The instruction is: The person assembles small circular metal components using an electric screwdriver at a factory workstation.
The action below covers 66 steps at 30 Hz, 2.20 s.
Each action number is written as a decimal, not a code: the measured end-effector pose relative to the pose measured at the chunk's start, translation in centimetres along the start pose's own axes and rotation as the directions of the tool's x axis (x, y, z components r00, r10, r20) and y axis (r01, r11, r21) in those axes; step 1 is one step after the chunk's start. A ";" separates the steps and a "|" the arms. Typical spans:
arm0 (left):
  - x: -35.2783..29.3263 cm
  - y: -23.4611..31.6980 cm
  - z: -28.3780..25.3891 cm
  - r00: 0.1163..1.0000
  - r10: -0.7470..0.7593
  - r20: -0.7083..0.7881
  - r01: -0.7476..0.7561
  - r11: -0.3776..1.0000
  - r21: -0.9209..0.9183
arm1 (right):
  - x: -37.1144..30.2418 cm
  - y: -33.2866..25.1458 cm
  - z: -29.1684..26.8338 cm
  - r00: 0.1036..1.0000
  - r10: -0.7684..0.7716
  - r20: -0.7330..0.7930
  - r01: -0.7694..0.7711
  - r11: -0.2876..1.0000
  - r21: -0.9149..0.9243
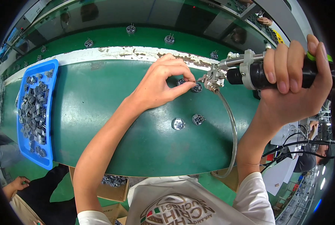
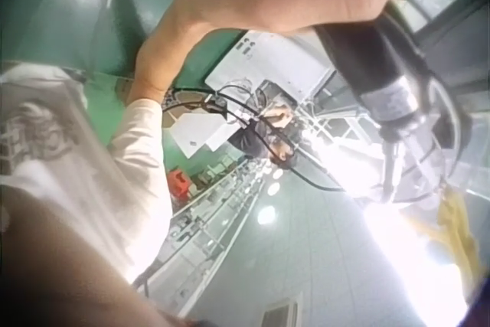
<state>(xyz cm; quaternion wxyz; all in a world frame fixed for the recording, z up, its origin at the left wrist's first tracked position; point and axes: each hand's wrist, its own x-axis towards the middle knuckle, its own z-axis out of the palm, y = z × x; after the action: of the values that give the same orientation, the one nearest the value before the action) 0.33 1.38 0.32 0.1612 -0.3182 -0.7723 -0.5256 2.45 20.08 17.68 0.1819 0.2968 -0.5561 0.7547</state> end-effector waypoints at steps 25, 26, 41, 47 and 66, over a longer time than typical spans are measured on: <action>-0.6 -0.1 -0.6 0.963 -0.205 0.177 0.135 0.929 0.345 | 0.2 -0.7 -2.2 0.987 -0.029 0.155 0.009 0.992 0.128; -0.8 -0.3 -0.6 0.966 -0.192 0.175 0.125 0.933 0.338 | -0.5 1.7 -1.6 0.976 -0.178 0.124 0.187 0.980 -0.064; -1.0 -0.6 -0.7 0.973 -0.175 0.151 0.120 0.942 0.315 | -1.0 7.2 1.1 0.998 -0.041 0.049 0.048 0.989 -0.137; -1.1 -0.6 -0.7 0.968 -0.192 0.161 0.132 0.936 0.325 | -1.1 5.1 5.6 0.869 0.185 -0.458 -0.320 0.918 -0.234; -1.3 1.0 -1.7 0.955 -0.184 0.232 0.083 0.919 0.384 | 0.6 4.0 2.9 0.997 0.041 -0.065 -0.057 0.966 -0.253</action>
<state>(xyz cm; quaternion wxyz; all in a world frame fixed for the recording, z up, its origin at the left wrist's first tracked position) 1.80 -0.41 0.91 0.0775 -0.2953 -0.8920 -0.3333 0.27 16.06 15.72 0.2163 0.2345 -0.6498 0.6899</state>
